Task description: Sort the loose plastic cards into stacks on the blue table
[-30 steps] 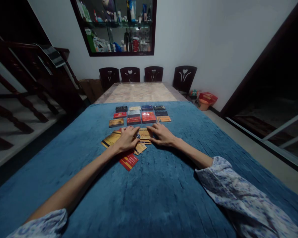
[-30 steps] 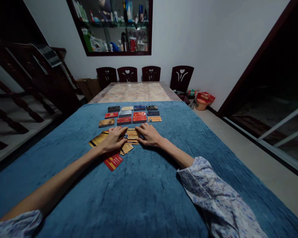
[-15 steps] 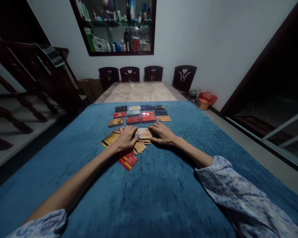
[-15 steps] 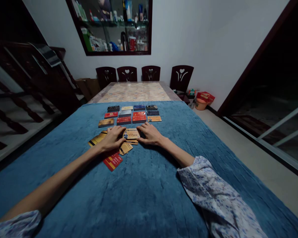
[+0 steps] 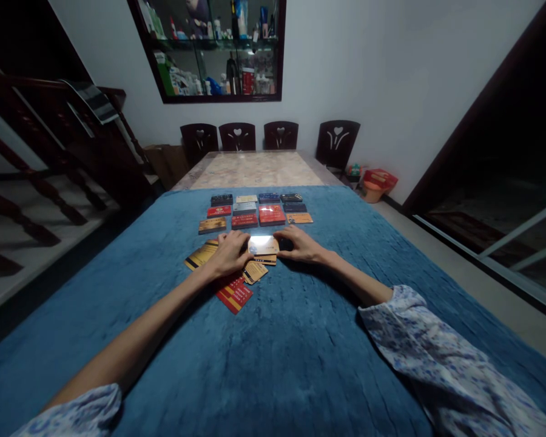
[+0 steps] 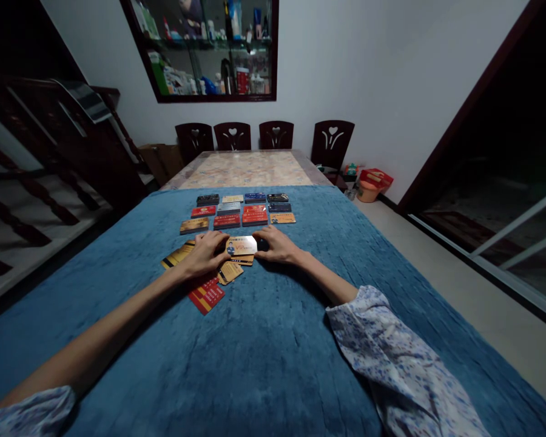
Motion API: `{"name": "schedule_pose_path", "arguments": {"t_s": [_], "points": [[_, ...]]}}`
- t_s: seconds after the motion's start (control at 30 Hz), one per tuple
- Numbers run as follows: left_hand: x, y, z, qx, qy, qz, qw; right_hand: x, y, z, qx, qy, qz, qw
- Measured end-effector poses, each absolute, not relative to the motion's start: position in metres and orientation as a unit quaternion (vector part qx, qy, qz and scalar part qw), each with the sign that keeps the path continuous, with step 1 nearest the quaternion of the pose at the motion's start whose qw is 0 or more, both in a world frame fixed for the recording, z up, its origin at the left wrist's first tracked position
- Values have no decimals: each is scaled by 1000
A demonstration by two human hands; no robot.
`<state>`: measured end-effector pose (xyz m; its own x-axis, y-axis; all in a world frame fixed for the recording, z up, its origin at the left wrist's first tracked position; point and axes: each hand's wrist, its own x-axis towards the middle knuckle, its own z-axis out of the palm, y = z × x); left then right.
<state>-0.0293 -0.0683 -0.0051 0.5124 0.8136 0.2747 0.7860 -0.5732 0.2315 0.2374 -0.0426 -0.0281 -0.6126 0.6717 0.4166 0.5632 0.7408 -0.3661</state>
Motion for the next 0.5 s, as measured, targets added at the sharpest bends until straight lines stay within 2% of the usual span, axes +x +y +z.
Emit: {"name": "schedule_pose_path", "arguments": {"t_s": [0.5], "points": [[-27,-67,-6,870,464,166,33,236,-46,-24,-357,-893,91,259]]}}
